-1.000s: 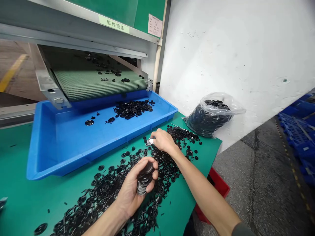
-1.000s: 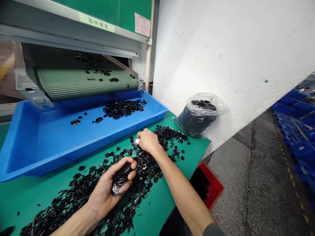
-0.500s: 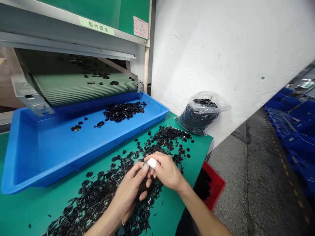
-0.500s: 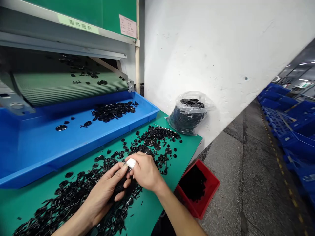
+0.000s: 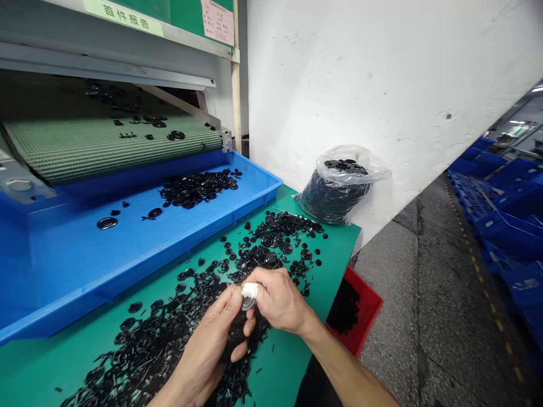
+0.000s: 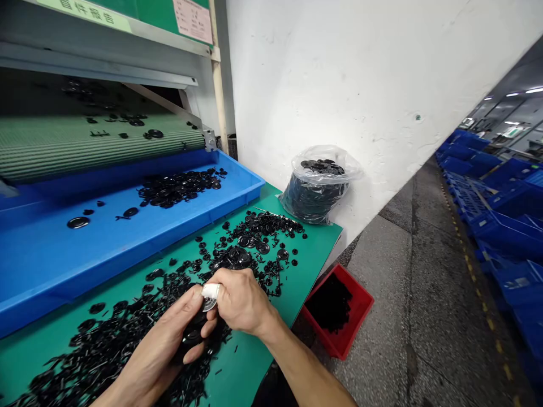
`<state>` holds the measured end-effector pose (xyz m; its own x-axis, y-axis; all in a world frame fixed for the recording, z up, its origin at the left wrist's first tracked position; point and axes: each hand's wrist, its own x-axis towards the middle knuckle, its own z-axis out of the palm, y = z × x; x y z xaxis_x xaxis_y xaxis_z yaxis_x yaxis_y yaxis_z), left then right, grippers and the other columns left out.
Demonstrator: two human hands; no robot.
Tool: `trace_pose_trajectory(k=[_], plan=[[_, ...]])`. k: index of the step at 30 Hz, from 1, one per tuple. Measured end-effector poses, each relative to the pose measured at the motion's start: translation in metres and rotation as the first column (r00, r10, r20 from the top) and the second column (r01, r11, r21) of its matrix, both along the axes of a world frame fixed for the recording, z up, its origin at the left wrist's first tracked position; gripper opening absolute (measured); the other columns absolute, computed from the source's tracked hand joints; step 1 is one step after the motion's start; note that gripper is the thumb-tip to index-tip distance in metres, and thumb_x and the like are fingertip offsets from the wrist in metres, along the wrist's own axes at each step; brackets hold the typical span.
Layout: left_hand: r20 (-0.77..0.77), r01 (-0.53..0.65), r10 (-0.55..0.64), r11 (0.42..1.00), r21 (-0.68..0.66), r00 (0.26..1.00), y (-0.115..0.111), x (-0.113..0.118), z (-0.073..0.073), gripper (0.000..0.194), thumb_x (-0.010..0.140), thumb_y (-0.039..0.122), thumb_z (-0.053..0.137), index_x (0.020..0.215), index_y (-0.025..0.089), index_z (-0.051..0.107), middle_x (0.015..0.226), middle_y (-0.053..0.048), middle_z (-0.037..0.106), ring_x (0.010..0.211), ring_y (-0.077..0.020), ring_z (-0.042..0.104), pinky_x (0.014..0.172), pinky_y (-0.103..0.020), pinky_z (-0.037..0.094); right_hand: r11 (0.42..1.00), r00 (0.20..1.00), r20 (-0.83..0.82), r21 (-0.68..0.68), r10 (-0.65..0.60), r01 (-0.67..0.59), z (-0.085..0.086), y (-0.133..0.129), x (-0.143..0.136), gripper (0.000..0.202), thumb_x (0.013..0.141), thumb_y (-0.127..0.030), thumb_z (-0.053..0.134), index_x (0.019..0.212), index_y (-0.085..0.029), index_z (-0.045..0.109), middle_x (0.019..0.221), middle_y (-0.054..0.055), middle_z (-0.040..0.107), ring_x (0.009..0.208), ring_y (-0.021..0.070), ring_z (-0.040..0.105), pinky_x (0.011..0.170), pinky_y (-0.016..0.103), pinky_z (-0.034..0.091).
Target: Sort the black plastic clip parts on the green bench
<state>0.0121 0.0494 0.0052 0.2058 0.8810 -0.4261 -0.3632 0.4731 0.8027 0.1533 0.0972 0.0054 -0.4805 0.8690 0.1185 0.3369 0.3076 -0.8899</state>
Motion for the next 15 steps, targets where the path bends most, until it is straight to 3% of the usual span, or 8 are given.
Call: trace_pose_trajectory(k=[3, 7, 10, 15], plan=[[0.005, 0.015, -0.015, 1.000, 0.019, 1.000, 0.002, 0.000, 0.003, 0.032, 0.085, 0.048, 0.063, 0.072, 0.019, 0.060, 0.057, 0.003, 0.053, 0.043, -0.0052, 0.035, 0.036, -0.013, 0.030, 0.999, 0.974, 0.228, 0.047, -0.007, -0.004, 0.005, 0.024, 0.009, 0.029, 0.090, -0.007, 0.039, 0.097, -0.021, 0.063, 0.064, -0.005, 0.063, 0.053, 0.0093, 0.060, 0.052, 0.018, 0.044], [0.067, -0.057, 0.053, 0.997, 0.060, 0.996, 0.006, -0.004, 0.005, 0.023, 0.084, 0.039, 0.066, 0.074, 0.019, 0.061, 0.066, 0.000, 0.060, 0.044, -0.0059, 0.040, 0.033, -0.013, 0.032, 0.961, 0.868, 0.441, 0.246, -0.230, 0.130, 0.009, 0.067, 0.018, 0.043, 0.084, 0.000, 0.042, 0.117, -0.020, 0.061, 0.102, 0.008, 0.065, 0.087, 0.0195, 0.063, 0.074, 0.029, 0.046], [0.129, -0.117, 0.110, 0.992, 0.054, 0.986, 0.009, -0.007, 0.005, 0.011, 0.084, 0.029, 0.067, 0.089, 0.020, 0.065, 0.075, -0.001, 0.063, 0.049, -0.0075, 0.046, 0.031, -0.012, 0.034, 0.959, 0.842, 0.483, 0.254, -0.241, 0.128, 0.005, 0.087, 0.018, 0.041, 0.080, 0.001, 0.045, 0.109, -0.018, 0.067, 0.099, 0.012, 0.063, 0.089, 0.0246, 0.062, 0.076, 0.034, 0.044], [0.212, -0.163, 0.149, 0.986, 0.047, 0.966, 0.013, -0.012, 0.004, 0.020, 0.088, 0.022, 0.060, 0.106, 0.018, 0.066, 0.094, -0.008, 0.068, 0.060, -0.0125, 0.059, 0.032, -0.014, 0.040, 0.956, 0.886, 0.404, 0.263, -0.229, 0.127, 0.000, 0.085, 0.025, 0.029, 0.081, -0.004, 0.048, 0.095, -0.019, 0.068, 0.091, 0.007, 0.065, 0.087, 0.0209, 0.060, 0.079, 0.032, 0.042]])
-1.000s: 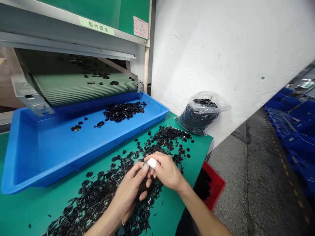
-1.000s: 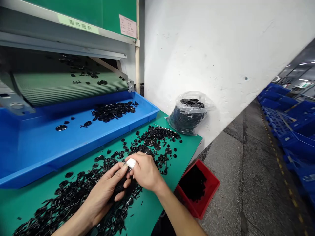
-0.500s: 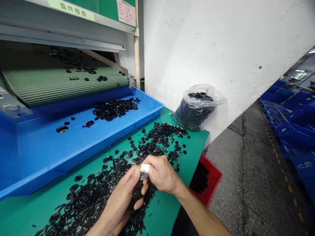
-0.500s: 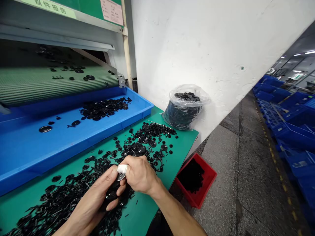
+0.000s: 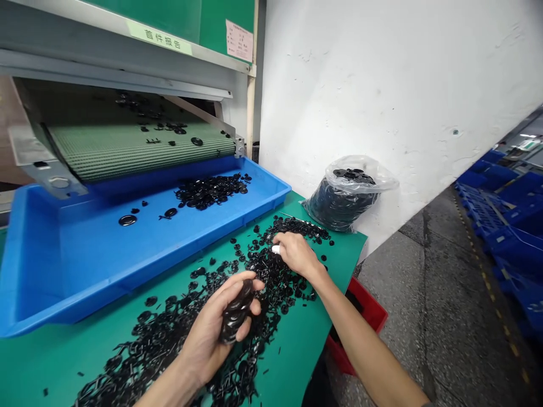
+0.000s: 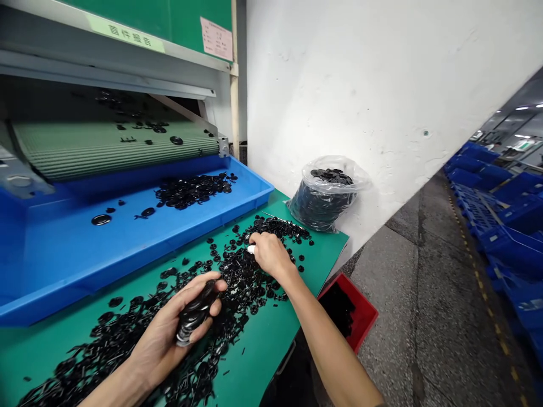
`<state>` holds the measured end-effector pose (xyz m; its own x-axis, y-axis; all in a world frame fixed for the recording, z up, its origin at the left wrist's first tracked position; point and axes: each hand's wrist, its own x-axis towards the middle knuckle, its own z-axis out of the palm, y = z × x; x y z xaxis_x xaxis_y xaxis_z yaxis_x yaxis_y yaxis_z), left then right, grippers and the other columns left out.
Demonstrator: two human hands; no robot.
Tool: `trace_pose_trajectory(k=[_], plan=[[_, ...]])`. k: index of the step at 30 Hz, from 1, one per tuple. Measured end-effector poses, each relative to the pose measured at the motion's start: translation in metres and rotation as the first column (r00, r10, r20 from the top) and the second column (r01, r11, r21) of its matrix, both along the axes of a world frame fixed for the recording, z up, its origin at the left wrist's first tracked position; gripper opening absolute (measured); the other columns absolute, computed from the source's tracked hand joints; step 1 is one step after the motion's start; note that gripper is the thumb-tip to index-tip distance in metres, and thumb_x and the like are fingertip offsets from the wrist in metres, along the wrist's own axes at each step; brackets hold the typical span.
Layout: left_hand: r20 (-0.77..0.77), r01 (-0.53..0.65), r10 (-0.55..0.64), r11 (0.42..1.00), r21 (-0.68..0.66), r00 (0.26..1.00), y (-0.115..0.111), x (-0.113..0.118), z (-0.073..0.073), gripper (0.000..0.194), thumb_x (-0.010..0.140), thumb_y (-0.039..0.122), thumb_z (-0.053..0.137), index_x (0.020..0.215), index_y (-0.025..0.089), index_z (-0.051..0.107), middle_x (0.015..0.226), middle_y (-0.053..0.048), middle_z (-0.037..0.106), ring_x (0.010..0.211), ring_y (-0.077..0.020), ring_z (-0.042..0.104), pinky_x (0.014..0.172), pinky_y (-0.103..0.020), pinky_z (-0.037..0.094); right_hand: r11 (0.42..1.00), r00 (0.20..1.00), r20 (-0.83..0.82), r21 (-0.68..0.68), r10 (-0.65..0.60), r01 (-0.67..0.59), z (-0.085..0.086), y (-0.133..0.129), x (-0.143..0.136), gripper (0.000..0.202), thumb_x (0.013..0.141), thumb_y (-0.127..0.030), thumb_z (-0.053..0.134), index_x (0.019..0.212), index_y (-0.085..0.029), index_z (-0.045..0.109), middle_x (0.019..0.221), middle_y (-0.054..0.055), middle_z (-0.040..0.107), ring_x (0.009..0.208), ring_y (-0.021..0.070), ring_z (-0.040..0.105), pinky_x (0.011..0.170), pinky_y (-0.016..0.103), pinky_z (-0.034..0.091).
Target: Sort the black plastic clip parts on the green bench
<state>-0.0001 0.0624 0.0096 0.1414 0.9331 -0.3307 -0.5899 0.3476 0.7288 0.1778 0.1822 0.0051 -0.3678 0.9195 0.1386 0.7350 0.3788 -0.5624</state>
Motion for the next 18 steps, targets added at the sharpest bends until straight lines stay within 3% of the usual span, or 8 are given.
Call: trace_pose_trajectory(k=[3, 5, 8, 12, 18], plan=[[0.025, -0.006, 0.006, 1.000, 0.007, 1.000, 0.000, -0.002, 0.000, 0.020, 0.088, 0.022, 0.060, 0.106, 0.018, 0.067, 0.107, -0.011, 0.067, 0.071, -0.0162, 0.065, 0.034, -0.015, 0.043, 1.000, 0.992, -0.122, -0.013, -0.013, 0.011, -0.003, -0.008, 0.008, 0.014, 0.083, -0.014, 0.054, 0.085, -0.020, 0.066, 0.078, 0.002, 0.065, 0.075, 0.0166, 0.059, 0.072, 0.029, 0.043], [0.035, -0.002, 0.001, 1.000, 0.029, 0.999, 0.000, -0.003, -0.001, 0.013, 0.088, 0.026, 0.062, 0.095, 0.018, 0.068, 0.108, -0.010, 0.066, 0.074, -0.0164, 0.065, 0.035, -0.015, 0.043, 0.999, 0.975, -0.217, -0.044, -0.040, 0.031, -0.007, -0.012, 0.012, 0.008, 0.082, -0.020, 0.057, 0.077, -0.019, 0.063, 0.070, 0.000, 0.062, 0.066, 0.0146, 0.058, 0.064, 0.027, 0.045], [0.029, 0.065, -0.067, 0.996, 0.067, 0.997, 0.000, -0.002, -0.003, 0.015, 0.087, 0.030, 0.065, 0.079, 0.017, 0.063, 0.087, -0.004, 0.065, 0.061, -0.0098, 0.057, 0.035, -0.012, 0.038, 0.992, 0.926, -0.370, -0.118, -0.074, 0.032, -0.014, -0.016, 0.016, 0.007, 0.080, -0.021, 0.055, 0.081, -0.018, 0.061, 0.067, -0.002, 0.059, 0.060, 0.0128, 0.059, 0.055, 0.024, 0.048], [-0.056, 0.128, -0.126, 0.991, 0.043, 0.990, -0.001, 0.003, -0.005, 0.016, 0.086, 0.035, 0.066, 0.083, 0.020, 0.059, 0.066, 0.003, 0.054, 0.048, -0.0059, 0.040, 0.034, -0.011, 0.027, 0.977, 0.847, -0.528, -0.201, -0.051, -0.066, -0.014, -0.030, 0.012, 0.034, 0.079, -0.021, 0.053, 0.112, -0.020, 0.061, 0.079, -0.002, 0.059, 0.062, 0.0120, 0.063, 0.054, 0.025, 0.055], [-0.290, 0.189, -0.155, 0.978, 0.092, 0.944, -0.007, 0.009, -0.006, 0.028, 0.087, 0.049, 0.058, 0.081, 0.021, 0.054, 0.059, 0.004, 0.054, 0.047, -0.0081, 0.036, 0.037, -0.014, 0.025, 0.946, 0.745, -0.661, -0.288, -0.087, -0.146, -0.009, -0.078, -0.013, 0.026, 0.077, -0.018, 0.056, 0.099, -0.017, 0.069, 0.075, 0.000, 0.064, 0.058, 0.0129, 0.064, 0.051, 0.024, 0.053]])
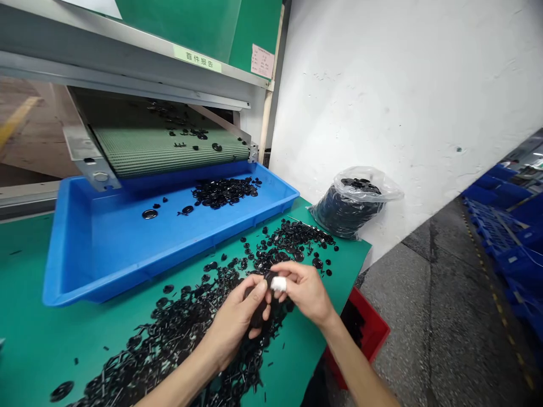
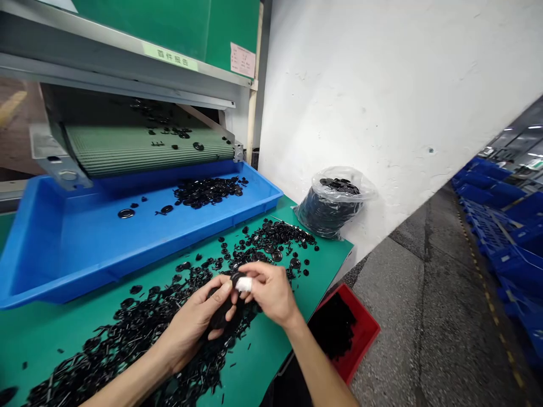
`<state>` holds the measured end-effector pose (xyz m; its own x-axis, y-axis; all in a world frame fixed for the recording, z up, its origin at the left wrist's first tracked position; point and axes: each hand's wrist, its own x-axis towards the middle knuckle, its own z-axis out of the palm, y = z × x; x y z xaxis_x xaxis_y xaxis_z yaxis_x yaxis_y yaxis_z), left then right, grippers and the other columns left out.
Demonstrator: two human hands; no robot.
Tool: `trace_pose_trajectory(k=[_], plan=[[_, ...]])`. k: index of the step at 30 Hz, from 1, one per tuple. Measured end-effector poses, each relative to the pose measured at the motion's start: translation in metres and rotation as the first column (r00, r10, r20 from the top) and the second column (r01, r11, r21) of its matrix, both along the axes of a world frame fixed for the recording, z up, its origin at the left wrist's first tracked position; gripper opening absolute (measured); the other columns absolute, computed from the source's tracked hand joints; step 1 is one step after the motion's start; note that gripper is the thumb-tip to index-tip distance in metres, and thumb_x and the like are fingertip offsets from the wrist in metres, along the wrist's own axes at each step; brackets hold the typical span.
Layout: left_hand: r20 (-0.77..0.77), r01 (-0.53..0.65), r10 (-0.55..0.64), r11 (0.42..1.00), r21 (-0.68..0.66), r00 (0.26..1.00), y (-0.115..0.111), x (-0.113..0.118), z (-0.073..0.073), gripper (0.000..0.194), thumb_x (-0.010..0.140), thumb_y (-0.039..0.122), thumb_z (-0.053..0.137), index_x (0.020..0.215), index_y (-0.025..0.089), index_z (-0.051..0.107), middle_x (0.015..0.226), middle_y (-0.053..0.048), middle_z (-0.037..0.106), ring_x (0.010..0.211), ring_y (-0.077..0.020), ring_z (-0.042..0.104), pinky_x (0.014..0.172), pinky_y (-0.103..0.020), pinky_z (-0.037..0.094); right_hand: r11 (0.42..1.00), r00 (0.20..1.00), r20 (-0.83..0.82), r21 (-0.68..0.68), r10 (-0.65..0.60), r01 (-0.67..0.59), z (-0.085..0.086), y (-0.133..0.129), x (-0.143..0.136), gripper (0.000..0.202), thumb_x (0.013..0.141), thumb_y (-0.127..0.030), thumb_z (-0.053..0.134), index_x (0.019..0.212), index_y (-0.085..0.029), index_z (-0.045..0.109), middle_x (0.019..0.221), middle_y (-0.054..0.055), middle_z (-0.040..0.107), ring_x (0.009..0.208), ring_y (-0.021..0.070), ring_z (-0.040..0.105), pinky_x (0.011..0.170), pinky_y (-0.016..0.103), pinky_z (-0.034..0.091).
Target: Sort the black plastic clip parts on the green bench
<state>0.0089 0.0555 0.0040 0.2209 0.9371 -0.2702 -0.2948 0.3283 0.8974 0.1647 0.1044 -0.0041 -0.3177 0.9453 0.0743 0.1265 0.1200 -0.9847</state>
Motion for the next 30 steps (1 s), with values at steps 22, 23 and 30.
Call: trace_pose_trajectory(k=[22, 23, 30], plan=[[0.165, -0.049, 0.071, 0.990, -0.134, 0.984, 0.007, -0.005, 0.004, 0.019, 0.085, 0.037, 0.066, 0.082, 0.019, 0.061, 0.062, 0.002, 0.055, 0.046, -0.0070, 0.040, 0.033, -0.012, 0.028, 0.947, 0.728, 0.651, 0.320, -0.216, -0.004, 0.011, 0.034, 0.018, 0.028, 0.086, -0.007, 0.045, 0.107, -0.018, 0.061, 0.106, 0.008, 0.062, 0.088, 0.0175, 0.059, 0.073, 0.028, 0.043], [0.199, -0.075, 0.103, 0.987, -0.145, 0.975, 0.007, -0.007, 0.003, 0.015, 0.084, 0.033, 0.067, 0.088, 0.020, 0.062, 0.066, 0.001, 0.056, 0.047, -0.0072, 0.042, 0.032, -0.012, 0.029, 0.950, 0.714, 0.668, 0.313, -0.207, -0.017, 0.012, 0.039, 0.018, 0.023, 0.085, -0.009, 0.050, 0.102, -0.018, 0.062, 0.105, 0.008, 0.061, 0.088, 0.0188, 0.058, 0.072, 0.029, 0.042], [0.348, -0.103, 0.153, 0.982, -0.157, 0.925, 0.010, -0.011, 0.007, 0.013, 0.091, 0.026, 0.056, 0.091, 0.017, 0.065, 0.081, -0.005, 0.062, 0.054, -0.0097, 0.055, 0.029, -0.011, 0.036, 0.953, 0.685, 0.721, 0.271, -0.107, -0.137, 0.009, 0.041, 0.022, 0.019, 0.080, -0.005, 0.049, 0.086, -0.016, 0.064, 0.092, 0.004, 0.058, 0.073, 0.0141, 0.053, 0.064, 0.025, 0.037]])
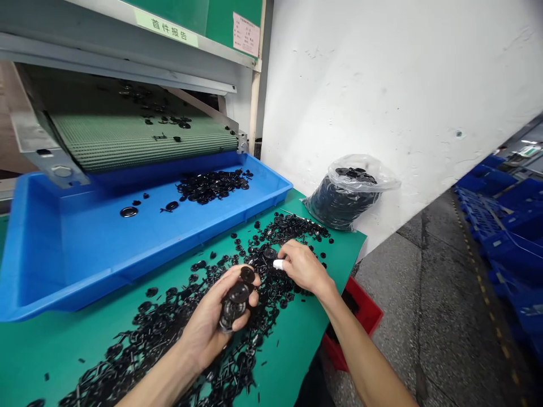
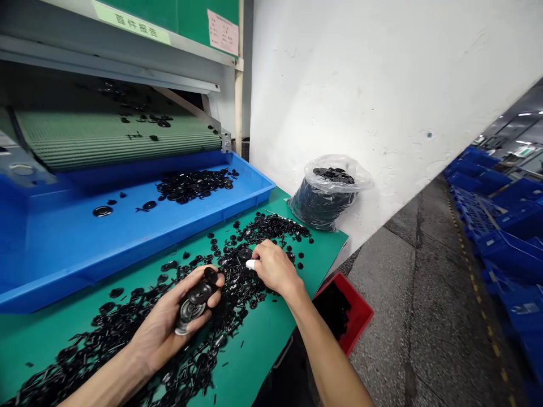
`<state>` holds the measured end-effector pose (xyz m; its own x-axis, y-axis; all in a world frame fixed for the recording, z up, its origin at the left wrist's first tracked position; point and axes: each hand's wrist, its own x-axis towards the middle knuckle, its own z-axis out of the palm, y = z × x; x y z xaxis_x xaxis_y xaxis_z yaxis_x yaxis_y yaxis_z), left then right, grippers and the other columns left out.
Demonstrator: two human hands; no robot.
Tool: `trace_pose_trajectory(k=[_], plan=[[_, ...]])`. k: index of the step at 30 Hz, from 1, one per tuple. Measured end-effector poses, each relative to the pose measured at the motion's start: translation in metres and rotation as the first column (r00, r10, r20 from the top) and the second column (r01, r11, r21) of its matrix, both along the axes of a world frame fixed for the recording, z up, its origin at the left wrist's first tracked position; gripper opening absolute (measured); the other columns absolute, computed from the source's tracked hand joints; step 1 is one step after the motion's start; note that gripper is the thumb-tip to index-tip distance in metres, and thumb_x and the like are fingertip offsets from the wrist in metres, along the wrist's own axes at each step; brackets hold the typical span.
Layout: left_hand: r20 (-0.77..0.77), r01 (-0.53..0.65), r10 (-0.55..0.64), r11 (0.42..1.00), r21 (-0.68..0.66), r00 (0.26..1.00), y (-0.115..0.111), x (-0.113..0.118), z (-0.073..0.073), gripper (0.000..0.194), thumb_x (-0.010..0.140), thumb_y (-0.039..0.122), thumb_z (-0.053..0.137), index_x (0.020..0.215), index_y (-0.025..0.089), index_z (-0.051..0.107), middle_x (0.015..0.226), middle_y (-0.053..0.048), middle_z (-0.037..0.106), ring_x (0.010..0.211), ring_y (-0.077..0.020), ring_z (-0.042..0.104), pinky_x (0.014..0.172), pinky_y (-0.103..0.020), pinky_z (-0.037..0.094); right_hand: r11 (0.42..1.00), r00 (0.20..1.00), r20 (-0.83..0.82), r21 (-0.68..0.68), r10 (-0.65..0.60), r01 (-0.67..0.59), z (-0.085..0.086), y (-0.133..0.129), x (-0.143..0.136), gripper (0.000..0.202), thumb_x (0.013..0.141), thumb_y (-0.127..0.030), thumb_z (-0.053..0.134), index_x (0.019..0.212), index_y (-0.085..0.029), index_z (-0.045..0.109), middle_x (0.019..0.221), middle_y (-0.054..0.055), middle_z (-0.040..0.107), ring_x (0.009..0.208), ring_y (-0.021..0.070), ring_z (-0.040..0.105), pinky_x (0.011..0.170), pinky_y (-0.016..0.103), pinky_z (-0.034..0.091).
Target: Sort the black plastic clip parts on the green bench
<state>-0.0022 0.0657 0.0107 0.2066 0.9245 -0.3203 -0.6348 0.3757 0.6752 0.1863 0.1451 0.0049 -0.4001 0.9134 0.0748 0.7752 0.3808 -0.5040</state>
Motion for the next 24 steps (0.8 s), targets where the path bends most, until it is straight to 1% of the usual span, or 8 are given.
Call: trace_pose_trajectory(k=[4, 7, 10, 15, 17, 20, 22, 24], plan=[[0.017, -0.025, 0.026, 0.999, -0.041, 1.000, 0.001, 0.002, -0.001, 0.019, 0.093, 0.029, 0.054, 0.083, 0.016, 0.064, 0.084, -0.006, 0.063, 0.058, -0.0108, 0.058, 0.031, -0.011, 0.040, 0.998, 0.998, -0.010, 0.000, 0.064, -0.064, -0.004, -0.001, 0.005, 0.034, 0.078, -0.003, 0.050, 0.106, -0.016, 0.064, 0.100, 0.005, 0.060, 0.079, 0.0152, 0.056, 0.069, 0.026, 0.041], [0.008, -0.049, 0.050, 0.996, -0.073, 0.999, 0.002, -0.001, -0.002, 0.020, 0.090, 0.030, 0.060, 0.076, 0.015, 0.062, 0.081, -0.005, 0.060, 0.056, -0.0085, 0.055, 0.029, -0.009, 0.036, 0.996, 0.995, -0.045, 0.041, 0.085, -0.083, -0.006, 0.002, 0.004, 0.042, 0.079, 0.001, 0.045, 0.110, -0.019, 0.066, 0.104, 0.005, 0.064, 0.090, 0.0172, 0.058, 0.080, 0.027, 0.041], [-0.068, -0.039, 0.033, 0.996, -0.083, 0.997, 0.004, -0.006, -0.001, 0.018, 0.083, 0.030, 0.070, 0.075, 0.016, 0.062, 0.075, -0.001, 0.057, 0.047, -0.0044, 0.044, 0.028, -0.008, 0.030, 0.995, 0.994, -0.105, 0.094, 0.039, -0.029, -0.007, 0.003, 0.003, 0.038, 0.082, -0.001, 0.044, 0.102, -0.020, 0.069, 0.101, 0.004, 0.068, 0.092, 0.0179, 0.060, 0.083, 0.027, 0.041], [-0.331, 0.012, -0.038, 0.997, -0.081, 0.943, 0.013, -0.012, 0.009, 0.032, 0.069, 0.043, 0.080, 0.071, 0.016, 0.063, 0.057, 0.005, 0.048, 0.039, -0.0017, 0.028, 0.030, -0.009, 0.024, 0.978, 0.972, -0.215, 0.164, -0.091, 0.128, -0.016, 0.006, 0.004, 0.028, 0.083, -0.006, 0.048, 0.094, -0.021, 0.068, 0.087, 0.001, 0.068, 0.077, 0.0169, 0.060, 0.071, 0.025, 0.043], [-0.416, 0.014, -0.036, 0.998, -0.055, 0.909, 0.019, -0.011, 0.017, 0.034, 0.066, 0.043, 0.082, 0.071, 0.016, 0.063, 0.056, 0.005, 0.047, 0.040, -0.0019, 0.028, 0.030, -0.009, 0.022, 0.969, 0.958, -0.261, 0.183, -0.116, 0.167, -0.021, 0.008, 0.004, 0.030, 0.083, -0.005, 0.047, 0.098, -0.021, 0.068, 0.087, 0.001, 0.068, 0.076, 0.0164, 0.061, 0.070, 0.024, 0.044], [-0.505, 0.033, -0.031, 0.999, -0.005, 0.862, 0.034, -0.006, 0.037, 0.030, 0.066, 0.037, 0.083, 0.073, 0.016, 0.063, 0.052, 0.006, 0.046, 0.039, -0.0021, 0.029, 0.031, -0.009, 0.022, 0.960, 0.937, -0.329, 0.208, -0.114, 0.190, -0.029, 0.013, 0.005, 0.037, 0.084, -0.003, 0.044, 0.106, -0.021, 0.067, 0.100, 0.003, 0.067, 0.086, 0.0165, 0.063, 0.075, 0.024, 0.047], [-0.473, 0.047, -0.028, 0.999, 0.028, 0.881, 0.048, 0.003, 0.054, 0.025, 0.069, 0.030, 0.081, 0.072, 0.015, 0.062, 0.051, 0.006, 0.047, 0.037, -0.0016, 0.030, 0.030, -0.009, 0.023, 0.960, 0.926, -0.366, 0.215, -0.091, 0.179, -0.033, 0.015, 0.007, 0.038, 0.083, -0.002, 0.046, 0.107, -0.022, 0.067, 0.105, 0.003, 0.066, 0.093, 0.0166, 0.063, 0.080, 0.024, 0.048], [-0.316, 0.034, -0.012, 0.997, 0.062, 0.949, 0.064, 0.014, 0.069, 0.021, 0.075, 0.026, 0.075, 0.069, 0.014, 0.059, 0.049, 0.007, 0.044, 0.034, -0.0010, 0.026, 0.027, -0.009, 0.020, 0.964, 0.917, -0.395, 0.215, -0.063, 0.158, -0.036, 0.016, 0.010, 0.038, 0.081, -0.001, 0.048, 0.107, -0.021, 0.067, 0.106, 0.003, 0.066, 0.096, 0.0169, 0.062, 0.084, 0.025, 0.047]])
